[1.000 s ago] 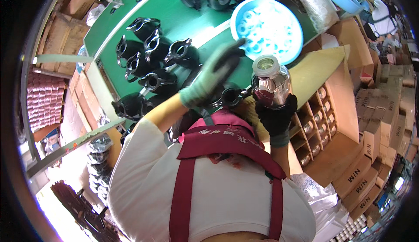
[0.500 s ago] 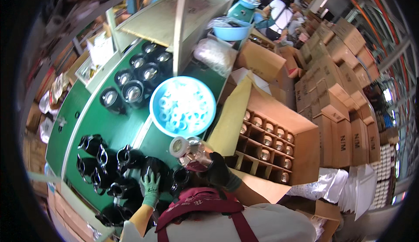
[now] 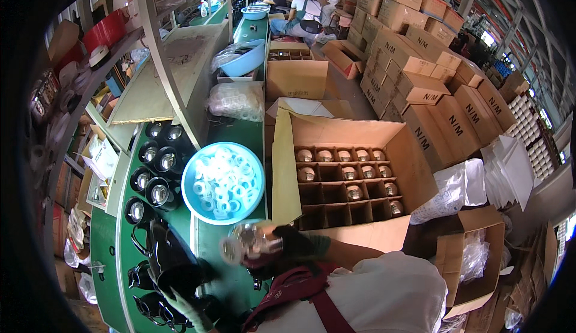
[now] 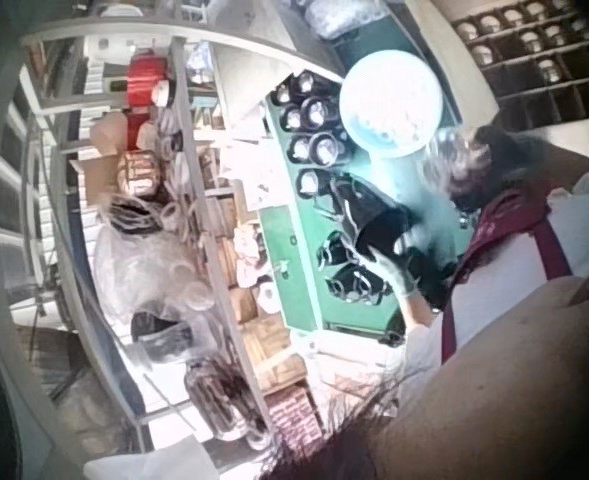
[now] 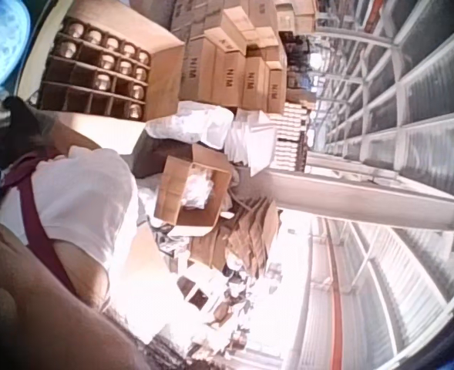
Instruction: The person unpacks black kettle bodies from plastic bags and places them on a green workbench. They then pick up each kettle, insert a metal strainer from a blue basin into the opening, and set the assembled kettle into a cardboard box. The process repeats for multiple units.
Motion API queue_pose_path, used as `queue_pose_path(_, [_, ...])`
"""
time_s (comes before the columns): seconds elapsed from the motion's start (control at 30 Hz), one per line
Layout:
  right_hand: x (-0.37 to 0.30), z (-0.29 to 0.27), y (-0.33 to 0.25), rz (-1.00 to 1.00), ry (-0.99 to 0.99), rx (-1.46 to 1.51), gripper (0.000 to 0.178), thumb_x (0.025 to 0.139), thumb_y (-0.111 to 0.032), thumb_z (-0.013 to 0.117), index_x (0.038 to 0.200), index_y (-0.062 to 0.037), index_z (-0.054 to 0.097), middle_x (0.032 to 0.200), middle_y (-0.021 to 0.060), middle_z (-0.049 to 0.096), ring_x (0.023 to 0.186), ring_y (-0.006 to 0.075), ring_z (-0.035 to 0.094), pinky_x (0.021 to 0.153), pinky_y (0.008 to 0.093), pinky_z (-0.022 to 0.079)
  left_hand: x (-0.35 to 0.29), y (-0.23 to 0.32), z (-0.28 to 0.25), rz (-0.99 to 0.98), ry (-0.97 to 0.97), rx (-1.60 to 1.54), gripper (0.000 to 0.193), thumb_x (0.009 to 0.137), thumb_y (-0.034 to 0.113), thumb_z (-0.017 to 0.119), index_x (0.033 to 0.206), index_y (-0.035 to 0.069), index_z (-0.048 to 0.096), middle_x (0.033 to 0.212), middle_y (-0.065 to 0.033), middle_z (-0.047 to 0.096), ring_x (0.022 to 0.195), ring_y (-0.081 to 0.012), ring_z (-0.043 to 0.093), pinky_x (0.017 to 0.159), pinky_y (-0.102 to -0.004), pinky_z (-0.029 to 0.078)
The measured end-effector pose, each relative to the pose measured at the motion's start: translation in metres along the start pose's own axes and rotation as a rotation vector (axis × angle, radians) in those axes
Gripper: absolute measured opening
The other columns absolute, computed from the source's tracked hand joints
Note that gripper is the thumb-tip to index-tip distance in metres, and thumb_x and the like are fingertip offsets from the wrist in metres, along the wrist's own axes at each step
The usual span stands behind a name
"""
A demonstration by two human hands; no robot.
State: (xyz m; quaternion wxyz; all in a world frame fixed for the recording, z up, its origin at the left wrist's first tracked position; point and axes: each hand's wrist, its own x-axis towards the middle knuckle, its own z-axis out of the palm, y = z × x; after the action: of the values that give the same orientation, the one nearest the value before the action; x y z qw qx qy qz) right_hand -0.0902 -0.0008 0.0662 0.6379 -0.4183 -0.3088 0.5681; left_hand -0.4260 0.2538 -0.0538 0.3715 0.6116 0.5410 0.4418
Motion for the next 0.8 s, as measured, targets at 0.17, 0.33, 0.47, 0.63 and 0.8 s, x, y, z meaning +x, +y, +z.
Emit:
queue_pose_path(0.17, [0.001,-0.023,0.105,0.462,0.041,0.71,0.077,0.088,-0.062,0.063,0.141,-0.0083,0.047,0.119,0.0163,0.065,0.103,0.0243,0.065,0.089,0.0382,0.056,-0.044,-0.004,0.078,0.476,0.017,0.254,0.061,0.099,0.022,0.059,0.154,0.008,0.036,0.155,-0.0246,0.031,0.139,-0.0385,0.039,0.115,-0.0464,0.036])
queue_pose_path(0.33, [0.019,-0.019,0.103,0.522,-0.001,0.905,0.069,0.086,-0.065,0.062,0.124,-0.0078,0.059,0.097,0.0113,0.068,0.077,0.0225,0.062,0.07,0.037,0.055,-0.072,0.072,0.084,0.88,-0.071,0.1,0.079,0.093,0.028,0.064,0.156,0.003,0.023,0.154,-0.0264,0.029,0.14,-0.0405,0.034,0.113,-0.0519,0.033])
queue_pose_path(0.47, [0.018,-0.028,0.066,0.25,-0.058,0.519,0.063,0.087,-0.052,0.066,0.13,-0.0074,0.055,0.107,0.0101,0.065,0.087,0.021,0.062,0.077,0.0368,0.055,-0.082,0.132,0.064,0.689,-0.485,-0.09,0.096,0.089,0.041,0.066,0.158,0.0,0.013,0.156,-0.0239,0.026,0.144,-0.0382,0.03,0.117,-0.0491,0.026])
queue_pose_path(0.63, [0.012,-0.04,0.043,-0.123,-0.002,-0.024,0.061,0.087,-0.036,0.071,0.137,-0.0069,0.049,0.12,0.0088,0.062,0.1,0.0191,0.061,0.086,0.0365,0.054,-0.027,0.235,0.028,-0.41,-1.068,-1.225,0.07,0.1,0.043,0.056,0.154,0.003,0.034,0.15,-0.013,0.046,0.138,-0.0252,0.044,0.116,-0.0439,0.034])
queue_pose_path(0.8, [0.02,-0.04,0.048,-0.27,0.023,-0.154,0.066,0.088,-0.019,0.076,0.144,-0.0064,0.043,0.132,0.0074,0.058,0.112,0.0172,0.061,0.095,0.0362,0.052,-0.006,0.21,0.007,-0.225,-1.131,-0.282,0.061,0.092,0.019,0.072,0.145,0.003,0.048,0.136,-0.0087,0.061,0.124,-0.0203,0.055,0.107,-0.0362,0.043])
